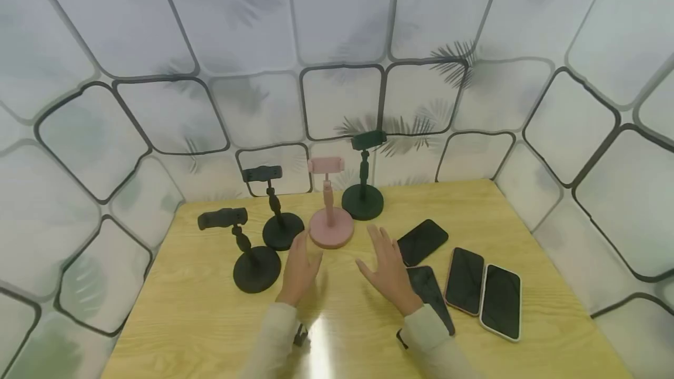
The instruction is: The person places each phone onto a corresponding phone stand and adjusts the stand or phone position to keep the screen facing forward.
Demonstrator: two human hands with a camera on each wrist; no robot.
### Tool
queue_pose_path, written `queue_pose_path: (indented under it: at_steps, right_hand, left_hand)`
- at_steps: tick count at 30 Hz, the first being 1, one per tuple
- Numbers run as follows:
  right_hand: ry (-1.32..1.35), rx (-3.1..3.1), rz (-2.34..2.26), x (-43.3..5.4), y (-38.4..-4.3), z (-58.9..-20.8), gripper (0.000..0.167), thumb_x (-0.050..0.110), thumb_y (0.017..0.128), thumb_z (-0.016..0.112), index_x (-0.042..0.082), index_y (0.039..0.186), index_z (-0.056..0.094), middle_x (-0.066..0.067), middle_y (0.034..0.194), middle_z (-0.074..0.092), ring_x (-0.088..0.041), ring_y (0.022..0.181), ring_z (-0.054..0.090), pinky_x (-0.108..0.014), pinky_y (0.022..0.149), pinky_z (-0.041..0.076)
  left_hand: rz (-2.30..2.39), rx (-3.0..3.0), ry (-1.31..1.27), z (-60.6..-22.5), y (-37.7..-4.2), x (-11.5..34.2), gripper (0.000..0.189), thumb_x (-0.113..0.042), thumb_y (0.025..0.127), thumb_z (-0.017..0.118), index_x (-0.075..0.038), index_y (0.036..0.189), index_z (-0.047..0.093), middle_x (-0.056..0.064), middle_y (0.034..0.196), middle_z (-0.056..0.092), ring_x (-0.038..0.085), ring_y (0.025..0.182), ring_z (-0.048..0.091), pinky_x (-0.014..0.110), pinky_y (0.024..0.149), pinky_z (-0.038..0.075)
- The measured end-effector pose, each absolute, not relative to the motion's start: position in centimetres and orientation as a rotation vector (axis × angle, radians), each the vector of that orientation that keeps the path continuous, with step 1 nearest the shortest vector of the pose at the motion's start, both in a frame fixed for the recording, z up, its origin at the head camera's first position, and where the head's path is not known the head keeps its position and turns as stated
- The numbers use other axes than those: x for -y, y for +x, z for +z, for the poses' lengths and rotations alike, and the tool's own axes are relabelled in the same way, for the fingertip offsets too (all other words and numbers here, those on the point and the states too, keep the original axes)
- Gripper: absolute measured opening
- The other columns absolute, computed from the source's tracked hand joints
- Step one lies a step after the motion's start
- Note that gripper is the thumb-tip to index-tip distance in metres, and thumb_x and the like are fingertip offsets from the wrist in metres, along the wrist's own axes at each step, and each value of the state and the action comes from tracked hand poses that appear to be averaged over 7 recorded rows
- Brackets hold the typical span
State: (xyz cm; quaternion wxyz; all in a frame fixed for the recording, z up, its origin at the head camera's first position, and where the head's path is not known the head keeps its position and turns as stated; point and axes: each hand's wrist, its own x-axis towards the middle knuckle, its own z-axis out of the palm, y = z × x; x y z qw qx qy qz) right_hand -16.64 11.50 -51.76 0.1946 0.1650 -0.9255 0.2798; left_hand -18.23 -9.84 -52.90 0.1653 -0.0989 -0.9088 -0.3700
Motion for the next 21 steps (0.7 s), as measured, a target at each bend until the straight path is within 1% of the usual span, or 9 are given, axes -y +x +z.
queue_pose_path:
  at_steps: [2, 6, 8, 11, 15, 21]
  right_hand:
    - [0.515, 2.551, 0.800, -11.4, -18.3, -51.4, 0.074, 0.026, 0.083, 0.071, 0.008, 0.145, 0.034, -0.016, 0.144, 0.044, -0.037, 0.132, 0.042, -0.063, 0.103, 0.035]
    - [0.576, 2.524, 0.989, -10.4, -22.5, -50.9, 0.063, 0.019, 0.086, 0.067, 0.005, 0.141, 0.039, -0.016, 0.140, 0.048, -0.034, 0.126, 0.049, -0.053, 0.103, 0.041]
    - [0.583, 2.550, 1.171, -9.5, -24.6, -51.0, 0.057, 0.019, 0.090, 0.063, 0.004, 0.140, 0.040, -0.017, 0.138, 0.050, -0.034, 0.124, 0.051, -0.050, 0.101, 0.044]
    - [0.556, 2.651, 1.415, -8.2, -27.1, -52.1, 0.051, 0.022, 0.094, 0.057, 0.004, 0.138, 0.041, -0.018, 0.136, 0.051, -0.033, 0.122, 0.053, -0.048, 0.100, 0.046]
    - [0.542, 2.778, 1.547, -6.8, -28.6, -53.3, 0.044, 0.024, 0.095, 0.055, 0.006, 0.134, 0.046, -0.017, 0.132, 0.055, -0.032, 0.118, 0.056, -0.046, 0.098, 0.048]
    - [0.592, 2.720, 1.485, -6.3, -28.5, -53.3, 0.029, 0.017, 0.095, 0.055, 0.007, 0.122, 0.057, -0.016, 0.117, 0.065, -0.029, 0.104, 0.064, -0.043, 0.089, 0.053]
  left_hand:
    - [-1.214, 2.604, -0.254, -51.6, -20.2, 9.8, 0.055, -0.010, 0.091, 0.061, -0.002, 0.140, 0.038, 0.020, 0.139, 0.045, 0.034, 0.129, 0.044, 0.050, 0.105, 0.040]
    - [-1.394, 2.628, -0.227, -49.3, -24.4, 9.6, 0.051, -0.017, 0.096, 0.053, -0.006, 0.142, 0.036, 0.016, 0.141, 0.044, 0.032, 0.129, 0.044, 0.050, 0.105, 0.040]
    - [-1.434, 2.642, -0.226, -48.6, -26.1, 9.4, 0.050, -0.023, 0.097, 0.051, -0.007, 0.142, 0.036, 0.016, 0.140, 0.045, 0.031, 0.128, 0.045, 0.049, 0.104, 0.041]
    - [-1.465, 2.671, -0.263, -48.2, -27.7, 9.3, 0.048, -0.026, 0.098, 0.051, -0.005, 0.140, 0.040, 0.017, 0.136, 0.049, 0.033, 0.124, 0.048, 0.050, 0.103, 0.042]
    - [-1.490, 2.726, -0.321, -48.5, -28.5, 9.1, 0.041, -0.027, 0.099, 0.047, -0.004, 0.133, 0.048, 0.017, 0.130, 0.056, 0.033, 0.119, 0.054, 0.049, 0.100, 0.045]
    - [-1.482, 2.715, -0.351, -48.6, -28.6, 8.2, 0.032, -0.029, 0.099, 0.048, -0.007, 0.121, 0.056, 0.016, 0.119, 0.062, 0.032, 0.110, 0.059, 0.046, 0.094, 0.050]
